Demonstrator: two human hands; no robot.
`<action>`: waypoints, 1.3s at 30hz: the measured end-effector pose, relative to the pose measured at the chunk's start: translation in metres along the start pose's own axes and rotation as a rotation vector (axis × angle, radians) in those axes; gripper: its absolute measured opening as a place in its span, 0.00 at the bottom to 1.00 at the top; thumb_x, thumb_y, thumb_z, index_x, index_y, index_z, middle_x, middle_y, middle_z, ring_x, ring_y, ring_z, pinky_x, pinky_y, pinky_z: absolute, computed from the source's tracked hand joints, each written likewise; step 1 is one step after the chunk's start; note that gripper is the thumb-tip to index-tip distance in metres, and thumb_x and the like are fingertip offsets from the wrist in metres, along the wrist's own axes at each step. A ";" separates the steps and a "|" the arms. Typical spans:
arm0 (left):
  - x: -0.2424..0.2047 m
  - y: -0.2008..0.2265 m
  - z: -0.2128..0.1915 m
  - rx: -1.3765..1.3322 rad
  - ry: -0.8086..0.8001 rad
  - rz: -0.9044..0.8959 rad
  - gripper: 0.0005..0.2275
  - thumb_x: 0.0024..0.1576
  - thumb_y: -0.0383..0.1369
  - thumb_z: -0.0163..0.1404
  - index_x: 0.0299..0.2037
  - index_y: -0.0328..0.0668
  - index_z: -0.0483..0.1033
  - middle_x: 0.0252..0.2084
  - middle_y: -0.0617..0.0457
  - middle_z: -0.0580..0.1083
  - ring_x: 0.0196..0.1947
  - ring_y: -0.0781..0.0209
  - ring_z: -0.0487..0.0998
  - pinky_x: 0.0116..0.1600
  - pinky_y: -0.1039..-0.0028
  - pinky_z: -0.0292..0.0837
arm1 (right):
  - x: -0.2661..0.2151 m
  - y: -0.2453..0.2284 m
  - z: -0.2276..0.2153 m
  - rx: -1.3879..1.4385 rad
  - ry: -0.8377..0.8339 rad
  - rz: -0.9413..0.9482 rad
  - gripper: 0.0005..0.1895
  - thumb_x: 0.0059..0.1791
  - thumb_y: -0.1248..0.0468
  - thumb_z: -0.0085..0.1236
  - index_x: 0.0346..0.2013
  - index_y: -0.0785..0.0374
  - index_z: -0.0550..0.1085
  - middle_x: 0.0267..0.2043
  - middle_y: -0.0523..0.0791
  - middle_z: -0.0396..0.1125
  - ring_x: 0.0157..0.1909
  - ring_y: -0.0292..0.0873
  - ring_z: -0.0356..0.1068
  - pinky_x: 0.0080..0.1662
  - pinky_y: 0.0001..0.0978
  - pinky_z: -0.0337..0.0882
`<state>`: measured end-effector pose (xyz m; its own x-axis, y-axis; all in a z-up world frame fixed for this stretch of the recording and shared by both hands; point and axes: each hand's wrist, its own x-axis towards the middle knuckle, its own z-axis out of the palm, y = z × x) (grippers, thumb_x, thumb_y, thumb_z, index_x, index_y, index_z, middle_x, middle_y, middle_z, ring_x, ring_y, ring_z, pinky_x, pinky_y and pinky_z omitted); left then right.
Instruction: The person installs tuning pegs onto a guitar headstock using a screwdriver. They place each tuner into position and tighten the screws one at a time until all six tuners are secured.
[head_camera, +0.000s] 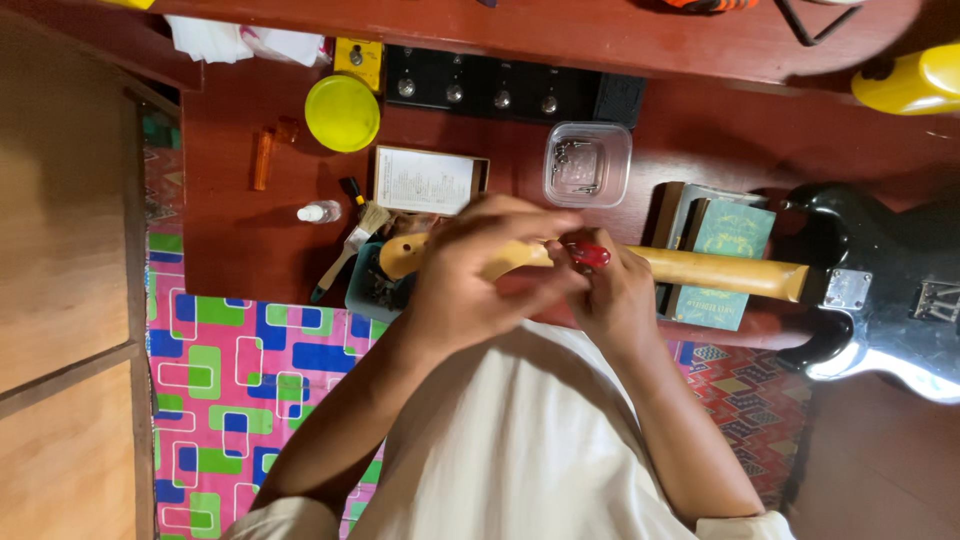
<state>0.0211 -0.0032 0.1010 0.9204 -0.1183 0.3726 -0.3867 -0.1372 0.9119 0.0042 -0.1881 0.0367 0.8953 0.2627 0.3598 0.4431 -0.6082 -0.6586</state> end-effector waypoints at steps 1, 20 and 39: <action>0.001 -0.001 0.005 0.005 0.007 -0.001 0.14 0.53 0.33 0.65 0.49 0.47 0.81 0.41 0.55 0.79 0.40 0.58 0.81 0.48 0.73 0.76 | -0.010 0.011 0.003 0.005 -0.004 -0.005 0.07 0.57 0.63 0.50 0.37 0.62 0.72 0.23 0.46 0.64 0.26 0.56 0.69 0.32 0.44 0.72; 0.013 -0.004 0.008 0.131 -0.198 0.080 0.06 0.56 0.28 0.60 0.42 0.45 0.81 0.41 0.53 0.78 0.40 0.52 0.81 0.48 0.65 0.77 | 0.008 0.010 -0.020 0.032 -0.063 -0.007 0.05 0.47 0.72 0.59 0.29 0.64 0.71 0.26 0.47 0.60 0.29 0.57 0.68 0.27 0.40 0.68; 0.019 -0.001 -0.004 0.015 -0.154 -0.008 0.07 0.56 0.28 0.63 0.43 0.44 0.84 0.40 0.49 0.79 0.40 0.54 0.81 0.48 0.66 0.75 | 0.022 0.006 -0.017 0.443 -0.074 0.183 0.10 0.47 0.71 0.65 0.42 0.70 0.78 0.36 0.51 0.70 0.40 0.47 0.72 0.35 0.35 0.76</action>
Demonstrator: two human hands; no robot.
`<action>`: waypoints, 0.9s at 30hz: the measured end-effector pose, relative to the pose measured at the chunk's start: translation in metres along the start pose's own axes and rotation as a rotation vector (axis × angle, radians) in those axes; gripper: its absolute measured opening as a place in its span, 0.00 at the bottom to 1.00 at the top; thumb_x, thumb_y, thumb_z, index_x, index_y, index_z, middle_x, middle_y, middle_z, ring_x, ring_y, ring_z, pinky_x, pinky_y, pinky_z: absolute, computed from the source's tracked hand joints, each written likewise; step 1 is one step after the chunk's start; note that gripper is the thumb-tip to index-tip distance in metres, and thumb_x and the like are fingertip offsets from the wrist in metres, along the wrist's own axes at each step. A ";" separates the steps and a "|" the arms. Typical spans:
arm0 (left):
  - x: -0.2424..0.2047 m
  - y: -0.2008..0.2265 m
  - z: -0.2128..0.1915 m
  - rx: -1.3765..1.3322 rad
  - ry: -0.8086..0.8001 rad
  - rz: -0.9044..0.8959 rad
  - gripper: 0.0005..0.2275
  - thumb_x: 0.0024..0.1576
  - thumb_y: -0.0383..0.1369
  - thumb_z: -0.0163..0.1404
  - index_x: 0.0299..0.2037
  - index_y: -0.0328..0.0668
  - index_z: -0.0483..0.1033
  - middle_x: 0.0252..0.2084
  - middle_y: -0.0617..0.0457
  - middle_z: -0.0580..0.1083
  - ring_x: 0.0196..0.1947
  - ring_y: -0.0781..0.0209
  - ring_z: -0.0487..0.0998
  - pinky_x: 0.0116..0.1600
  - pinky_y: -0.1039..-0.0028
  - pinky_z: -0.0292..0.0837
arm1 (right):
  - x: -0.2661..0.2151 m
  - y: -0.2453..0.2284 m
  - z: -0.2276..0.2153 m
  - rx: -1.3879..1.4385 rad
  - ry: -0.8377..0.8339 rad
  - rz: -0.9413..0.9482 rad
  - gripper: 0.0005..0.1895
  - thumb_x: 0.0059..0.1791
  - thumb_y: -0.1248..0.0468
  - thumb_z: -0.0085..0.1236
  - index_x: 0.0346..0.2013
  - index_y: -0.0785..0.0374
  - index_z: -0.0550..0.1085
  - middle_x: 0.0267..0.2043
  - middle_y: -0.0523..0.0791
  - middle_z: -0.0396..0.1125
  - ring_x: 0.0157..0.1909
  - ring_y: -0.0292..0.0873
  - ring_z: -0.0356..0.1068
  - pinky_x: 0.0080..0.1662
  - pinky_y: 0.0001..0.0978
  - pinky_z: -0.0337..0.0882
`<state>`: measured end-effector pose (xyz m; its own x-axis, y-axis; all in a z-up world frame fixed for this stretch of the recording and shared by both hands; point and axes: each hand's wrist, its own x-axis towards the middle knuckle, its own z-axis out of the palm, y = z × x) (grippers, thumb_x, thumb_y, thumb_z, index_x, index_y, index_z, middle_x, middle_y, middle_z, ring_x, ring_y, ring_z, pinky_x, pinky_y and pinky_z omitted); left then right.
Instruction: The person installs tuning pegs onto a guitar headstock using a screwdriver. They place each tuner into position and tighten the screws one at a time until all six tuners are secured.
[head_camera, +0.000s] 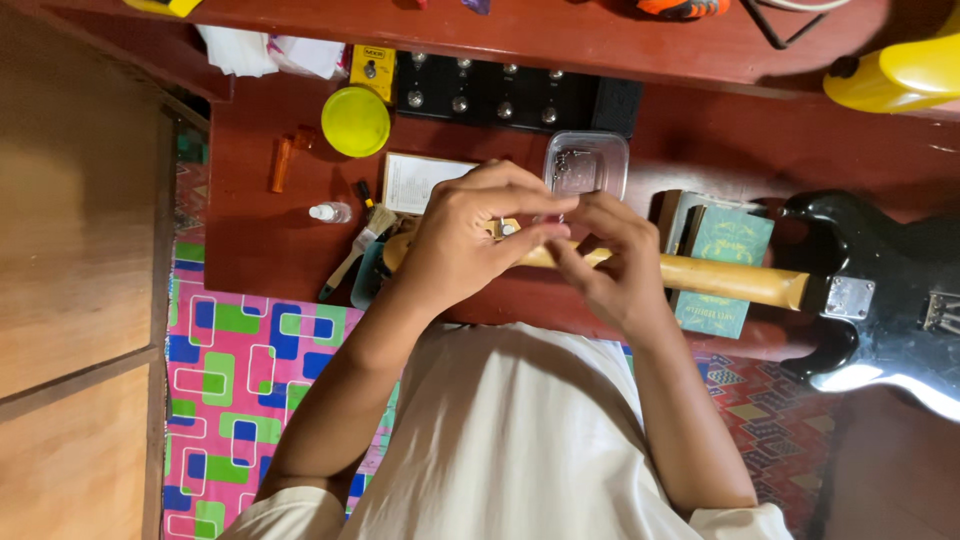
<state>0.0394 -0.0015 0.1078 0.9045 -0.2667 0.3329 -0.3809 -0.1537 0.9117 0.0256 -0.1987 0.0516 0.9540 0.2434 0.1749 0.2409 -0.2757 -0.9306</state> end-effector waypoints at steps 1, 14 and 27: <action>-0.001 0.000 -0.002 0.005 0.005 -0.002 0.07 0.56 0.28 0.63 0.43 0.44 0.84 0.40 0.49 0.79 0.40 0.54 0.81 0.48 0.66 0.75 | 0.002 0.005 0.000 0.004 -0.005 -0.003 0.10 0.47 0.71 0.65 0.42 0.70 0.78 0.36 0.51 0.70 0.40 0.47 0.72 0.35 0.35 0.76; -0.001 -0.005 0.003 -0.030 -0.029 -0.029 0.10 0.57 0.26 0.61 0.48 0.41 0.81 0.42 0.47 0.79 0.41 0.53 0.80 0.49 0.65 0.75 | 0.004 0.011 -0.002 0.040 0.044 -0.011 0.06 0.47 0.75 0.66 0.36 0.70 0.77 0.32 0.48 0.67 0.35 0.43 0.69 0.29 0.28 0.72; -0.005 -0.008 0.014 -0.029 -0.047 -0.056 0.13 0.58 0.28 0.61 0.53 0.45 0.80 0.44 0.49 0.79 0.46 0.52 0.80 0.54 0.64 0.74 | 0.005 0.010 -0.012 0.062 -0.013 -0.054 0.12 0.45 0.73 0.69 0.26 0.68 0.71 0.28 0.47 0.61 0.30 0.42 0.63 0.28 0.28 0.68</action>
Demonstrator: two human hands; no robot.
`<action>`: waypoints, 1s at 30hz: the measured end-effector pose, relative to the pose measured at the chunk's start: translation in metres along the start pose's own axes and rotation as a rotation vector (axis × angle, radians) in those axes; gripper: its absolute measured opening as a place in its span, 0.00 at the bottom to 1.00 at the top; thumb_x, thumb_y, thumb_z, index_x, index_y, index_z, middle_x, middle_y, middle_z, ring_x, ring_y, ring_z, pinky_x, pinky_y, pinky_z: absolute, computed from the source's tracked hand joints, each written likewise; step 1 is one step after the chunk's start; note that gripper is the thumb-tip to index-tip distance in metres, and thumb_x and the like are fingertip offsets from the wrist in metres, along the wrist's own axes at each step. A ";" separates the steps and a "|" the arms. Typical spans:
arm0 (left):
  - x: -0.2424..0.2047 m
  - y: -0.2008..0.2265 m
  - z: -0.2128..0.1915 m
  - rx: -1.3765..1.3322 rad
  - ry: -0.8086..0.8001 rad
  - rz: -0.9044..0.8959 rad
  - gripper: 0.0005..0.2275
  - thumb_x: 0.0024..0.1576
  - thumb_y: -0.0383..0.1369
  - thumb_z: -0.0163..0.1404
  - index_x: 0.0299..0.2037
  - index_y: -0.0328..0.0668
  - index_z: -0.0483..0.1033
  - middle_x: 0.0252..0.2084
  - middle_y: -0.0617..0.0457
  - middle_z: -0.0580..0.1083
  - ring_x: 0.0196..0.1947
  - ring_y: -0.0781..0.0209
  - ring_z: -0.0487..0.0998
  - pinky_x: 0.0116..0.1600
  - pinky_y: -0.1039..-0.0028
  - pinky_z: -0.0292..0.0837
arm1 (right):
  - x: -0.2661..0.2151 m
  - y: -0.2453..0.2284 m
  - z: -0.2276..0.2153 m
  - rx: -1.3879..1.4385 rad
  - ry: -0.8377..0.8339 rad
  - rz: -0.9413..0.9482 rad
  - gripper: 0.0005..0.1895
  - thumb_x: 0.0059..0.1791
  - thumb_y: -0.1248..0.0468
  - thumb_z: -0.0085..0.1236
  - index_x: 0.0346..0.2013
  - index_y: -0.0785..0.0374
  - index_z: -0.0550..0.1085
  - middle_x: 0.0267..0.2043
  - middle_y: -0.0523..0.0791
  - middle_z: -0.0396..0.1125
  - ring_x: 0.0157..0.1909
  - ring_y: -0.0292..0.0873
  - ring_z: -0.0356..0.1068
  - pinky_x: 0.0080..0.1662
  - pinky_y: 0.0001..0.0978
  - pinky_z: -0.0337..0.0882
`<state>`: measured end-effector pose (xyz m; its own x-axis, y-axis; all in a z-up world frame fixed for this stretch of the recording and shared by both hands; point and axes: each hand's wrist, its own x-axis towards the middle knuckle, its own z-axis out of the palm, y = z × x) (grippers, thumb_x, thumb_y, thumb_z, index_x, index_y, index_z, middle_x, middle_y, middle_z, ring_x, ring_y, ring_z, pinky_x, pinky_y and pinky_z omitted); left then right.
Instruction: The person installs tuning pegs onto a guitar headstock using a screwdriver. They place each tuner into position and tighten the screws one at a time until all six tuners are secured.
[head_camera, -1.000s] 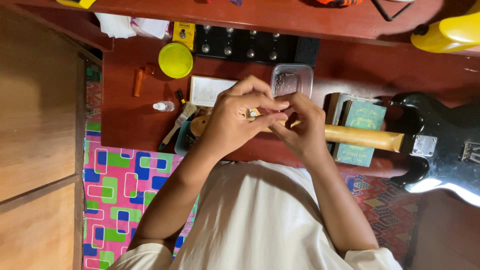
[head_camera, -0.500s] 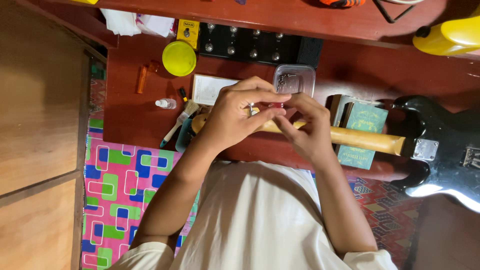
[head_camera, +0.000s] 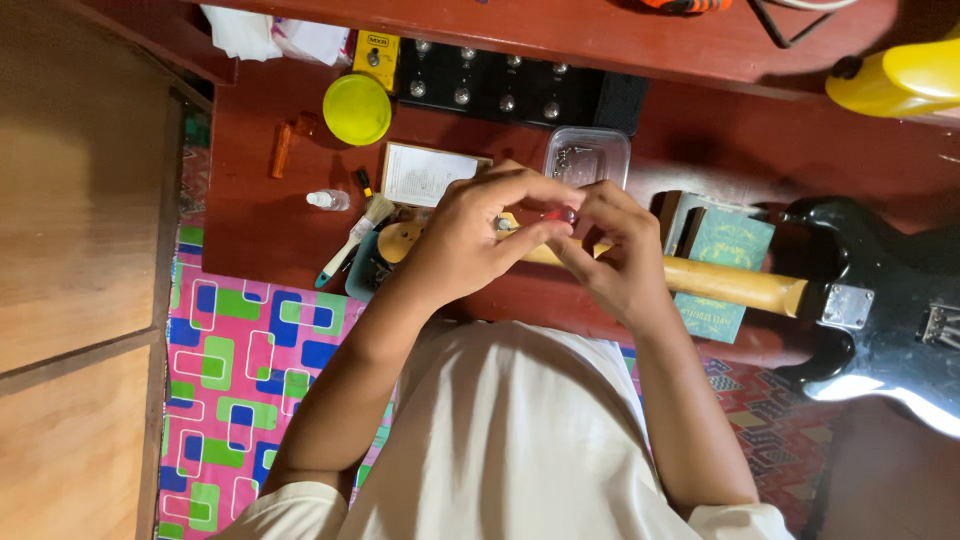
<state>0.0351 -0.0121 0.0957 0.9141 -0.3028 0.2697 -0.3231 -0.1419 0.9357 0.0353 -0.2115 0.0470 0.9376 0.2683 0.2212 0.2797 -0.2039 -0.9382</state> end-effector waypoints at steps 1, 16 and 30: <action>0.000 0.001 -0.001 -0.002 -0.004 0.000 0.13 0.58 0.28 0.61 0.53 0.45 0.80 0.44 0.49 0.79 0.46 0.52 0.80 0.54 0.64 0.74 | 0.002 0.002 0.002 -0.001 0.003 0.003 0.12 0.45 0.73 0.69 0.26 0.68 0.71 0.28 0.47 0.61 0.30 0.42 0.63 0.28 0.28 0.68; -0.002 0.009 -0.001 0.049 0.063 -0.021 0.08 0.59 0.27 0.59 0.48 0.40 0.82 0.45 0.49 0.79 0.47 0.53 0.81 0.53 0.67 0.76 | 0.011 0.001 0.006 0.091 -0.020 -0.040 0.07 0.47 0.74 0.69 0.29 0.68 0.77 0.28 0.46 0.65 0.29 0.43 0.68 0.28 0.29 0.67; 0.005 0.003 -0.013 0.078 -0.062 0.086 0.08 0.62 0.27 0.55 0.50 0.43 0.80 0.47 0.51 0.80 0.49 0.52 0.80 0.56 0.65 0.72 | 0.003 -0.006 0.008 0.008 0.027 0.076 0.07 0.46 0.74 0.71 0.33 0.71 0.78 0.30 0.48 0.68 0.33 0.43 0.73 0.28 0.25 0.71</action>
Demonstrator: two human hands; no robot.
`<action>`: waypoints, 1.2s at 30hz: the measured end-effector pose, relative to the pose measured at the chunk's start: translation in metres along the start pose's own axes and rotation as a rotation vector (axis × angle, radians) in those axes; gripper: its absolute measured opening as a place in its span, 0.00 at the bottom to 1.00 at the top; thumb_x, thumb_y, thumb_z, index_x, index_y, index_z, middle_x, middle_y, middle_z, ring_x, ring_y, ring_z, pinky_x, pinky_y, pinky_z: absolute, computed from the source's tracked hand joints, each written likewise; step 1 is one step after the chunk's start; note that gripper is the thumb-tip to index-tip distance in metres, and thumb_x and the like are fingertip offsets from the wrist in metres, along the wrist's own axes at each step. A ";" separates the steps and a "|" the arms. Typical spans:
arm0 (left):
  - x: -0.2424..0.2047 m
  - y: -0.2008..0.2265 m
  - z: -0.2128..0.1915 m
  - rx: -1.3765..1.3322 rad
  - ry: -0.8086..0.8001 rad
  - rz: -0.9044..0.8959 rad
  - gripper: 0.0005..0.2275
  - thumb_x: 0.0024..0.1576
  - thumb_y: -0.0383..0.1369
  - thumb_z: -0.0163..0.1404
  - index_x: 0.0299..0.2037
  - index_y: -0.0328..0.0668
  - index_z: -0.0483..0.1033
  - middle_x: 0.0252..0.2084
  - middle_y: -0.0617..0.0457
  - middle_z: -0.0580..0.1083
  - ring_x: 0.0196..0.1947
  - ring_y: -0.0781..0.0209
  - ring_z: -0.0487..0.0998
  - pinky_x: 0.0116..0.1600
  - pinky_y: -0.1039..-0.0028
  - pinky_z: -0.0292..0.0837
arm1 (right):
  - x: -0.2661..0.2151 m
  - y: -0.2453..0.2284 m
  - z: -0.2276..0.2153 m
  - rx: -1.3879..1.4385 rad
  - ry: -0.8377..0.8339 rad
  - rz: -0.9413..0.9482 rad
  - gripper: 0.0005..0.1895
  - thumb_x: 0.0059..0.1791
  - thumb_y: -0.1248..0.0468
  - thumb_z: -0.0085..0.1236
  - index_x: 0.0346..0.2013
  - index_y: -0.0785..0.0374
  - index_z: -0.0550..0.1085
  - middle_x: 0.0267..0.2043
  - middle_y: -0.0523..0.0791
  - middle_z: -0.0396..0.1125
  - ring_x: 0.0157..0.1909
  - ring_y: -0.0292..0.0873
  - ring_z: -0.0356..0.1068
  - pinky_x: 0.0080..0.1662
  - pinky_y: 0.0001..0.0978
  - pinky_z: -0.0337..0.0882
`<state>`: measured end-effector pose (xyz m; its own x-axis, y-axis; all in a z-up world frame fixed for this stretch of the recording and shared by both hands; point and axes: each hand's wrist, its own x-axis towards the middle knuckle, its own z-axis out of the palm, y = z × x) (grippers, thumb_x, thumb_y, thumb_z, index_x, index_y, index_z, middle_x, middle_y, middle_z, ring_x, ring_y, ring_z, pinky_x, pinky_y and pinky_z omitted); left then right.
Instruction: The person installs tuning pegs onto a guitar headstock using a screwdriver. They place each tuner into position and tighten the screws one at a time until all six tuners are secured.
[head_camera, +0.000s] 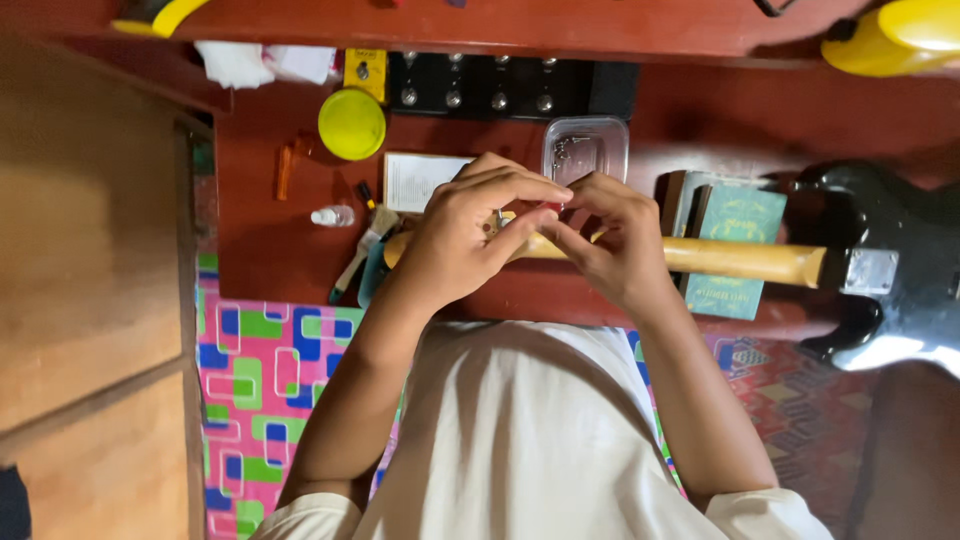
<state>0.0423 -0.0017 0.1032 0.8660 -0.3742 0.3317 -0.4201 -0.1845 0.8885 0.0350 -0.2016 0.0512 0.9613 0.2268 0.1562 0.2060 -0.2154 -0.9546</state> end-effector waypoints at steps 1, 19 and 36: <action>0.002 -0.002 0.000 -0.008 -0.018 0.016 0.08 0.62 0.27 0.55 0.50 0.43 0.80 0.47 0.51 0.80 0.49 0.52 0.80 0.56 0.65 0.72 | -0.002 0.006 0.002 -0.009 0.024 -0.001 0.07 0.46 0.74 0.71 0.33 0.71 0.78 0.30 0.48 0.68 0.33 0.43 0.73 0.28 0.25 0.71; 0.015 -0.033 -0.023 -0.158 -0.198 0.169 0.10 0.61 0.24 0.54 0.51 0.43 0.80 0.41 0.47 0.75 0.43 0.47 0.80 0.52 0.62 0.75 | -0.022 -0.008 0.043 -0.367 0.338 0.011 0.08 0.47 0.76 0.71 0.33 0.68 0.77 0.26 0.48 0.65 0.28 0.47 0.71 0.24 0.25 0.69; 0.009 -0.046 -0.010 -0.381 -0.252 0.011 0.07 0.61 0.26 0.56 0.47 0.43 0.80 0.44 0.48 0.80 0.48 0.48 0.83 0.57 0.61 0.74 | -0.017 -0.077 0.011 -0.509 0.153 -0.120 0.22 0.48 0.84 0.62 0.55 0.73 0.72 0.49 0.52 0.68 0.38 0.49 0.75 0.28 0.32 0.73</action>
<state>0.0722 0.0120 0.0689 0.7492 -0.5927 0.2958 -0.2579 0.1504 0.9544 0.0008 -0.1779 0.1194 0.9334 0.1458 0.3280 0.3422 -0.6374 -0.6904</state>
